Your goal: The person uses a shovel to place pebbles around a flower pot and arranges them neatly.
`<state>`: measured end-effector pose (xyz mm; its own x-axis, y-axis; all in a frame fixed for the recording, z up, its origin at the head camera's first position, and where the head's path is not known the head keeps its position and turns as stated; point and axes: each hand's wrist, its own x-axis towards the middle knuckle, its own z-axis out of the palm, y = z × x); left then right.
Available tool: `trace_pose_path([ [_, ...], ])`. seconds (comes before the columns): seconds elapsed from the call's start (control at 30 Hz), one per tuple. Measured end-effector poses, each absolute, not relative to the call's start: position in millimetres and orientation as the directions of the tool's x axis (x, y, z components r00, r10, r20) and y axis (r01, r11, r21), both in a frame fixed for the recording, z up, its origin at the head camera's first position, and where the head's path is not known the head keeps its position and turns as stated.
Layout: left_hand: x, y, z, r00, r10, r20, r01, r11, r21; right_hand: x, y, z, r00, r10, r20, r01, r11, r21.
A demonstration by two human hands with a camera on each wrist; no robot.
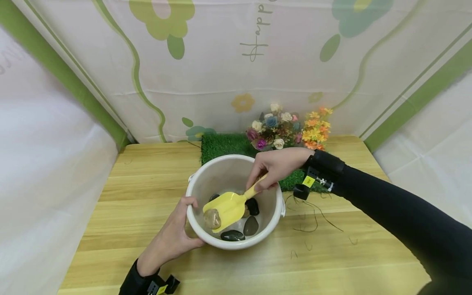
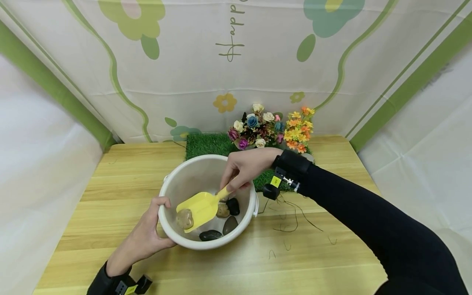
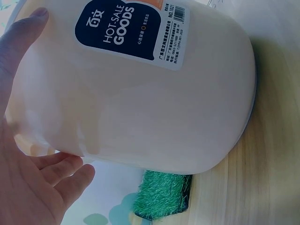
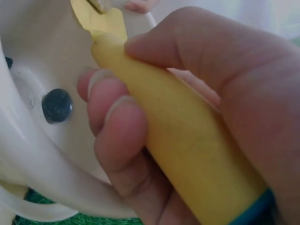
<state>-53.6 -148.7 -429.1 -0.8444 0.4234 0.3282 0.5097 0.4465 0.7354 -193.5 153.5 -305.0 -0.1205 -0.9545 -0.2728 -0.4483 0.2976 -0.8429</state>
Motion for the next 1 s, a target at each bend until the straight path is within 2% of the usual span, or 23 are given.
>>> trace_pose_path([
  [0.27,-54,-150,-429,-0.837,0.427,0.343,0.523,0.441,0.729,-193,171,-296,-0.214,-0.944,-0.253,-0.455,0.325,-0.829],
  [0.53,-54,-150,-430,-0.831,0.431,0.352,0.531,0.427,0.732,-186,198,-289,-0.352,-0.914,-0.203,-0.464,0.359,-0.809],
  [0.8,-54,-150,-429,-0.83,0.431,0.353,0.532,0.422,0.734,-184,231,-283,-0.448,-0.884,-0.133,-0.505,0.373,-0.778],
  [1.0,-54,-151,-429,-0.834,0.426,0.351,0.525,0.415,0.743,-184,257,-282,-0.546,-0.828,-0.13,-0.496,0.445,-0.746],
])
